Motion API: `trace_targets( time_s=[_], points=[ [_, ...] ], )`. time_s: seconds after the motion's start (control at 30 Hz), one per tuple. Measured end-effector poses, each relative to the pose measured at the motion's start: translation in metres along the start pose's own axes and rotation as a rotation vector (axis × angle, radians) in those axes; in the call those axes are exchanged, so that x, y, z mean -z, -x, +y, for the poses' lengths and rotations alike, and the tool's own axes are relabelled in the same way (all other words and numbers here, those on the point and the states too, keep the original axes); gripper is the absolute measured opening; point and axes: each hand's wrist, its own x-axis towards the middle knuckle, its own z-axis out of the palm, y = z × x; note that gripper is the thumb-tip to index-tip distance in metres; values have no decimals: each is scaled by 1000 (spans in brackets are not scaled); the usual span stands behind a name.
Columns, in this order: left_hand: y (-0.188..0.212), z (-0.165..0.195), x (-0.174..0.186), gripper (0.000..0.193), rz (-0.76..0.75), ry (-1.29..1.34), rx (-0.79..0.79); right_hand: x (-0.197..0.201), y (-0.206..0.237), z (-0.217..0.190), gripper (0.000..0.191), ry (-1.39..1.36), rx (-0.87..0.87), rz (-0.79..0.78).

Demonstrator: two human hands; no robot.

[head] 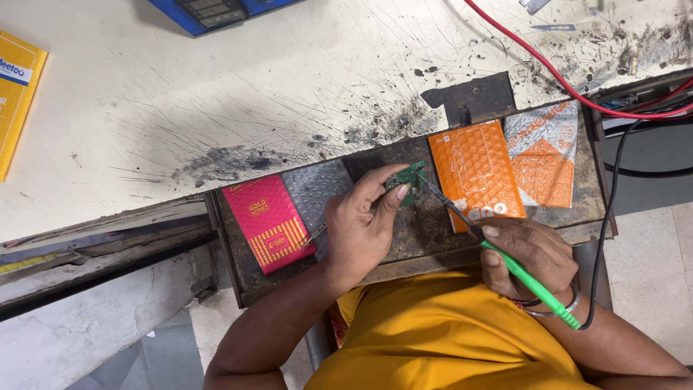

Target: The person solders a green circuit board at a workbench, holding the board steady with one hand while applying a soldering iron to its components. They reposition and turn the board to solder different areas, occasionally setting it down and picking it back up to continue working on it.

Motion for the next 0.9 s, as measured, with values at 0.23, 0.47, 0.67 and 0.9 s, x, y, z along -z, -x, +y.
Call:
trace_targets(
  time_s=[0.23, 0.47, 0.67, 0.9],
  points=[
    [0, 3, 0, 26, 4, -18, -27, 0, 0, 0, 16, 9, 7, 10],
    [-1, 3, 0, 26, 9, -45, -50, 0, 2, 0, 17, 1, -2, 4],
    [-1, 3, 0, 26, 0, -40, -25, 0, 2, -1, 16, 6, -9, 11],
    [-1, 3, -1, 26, 13, -65, -33, -1, 0, -1, 15, -1, 0, 23]
  ],
)
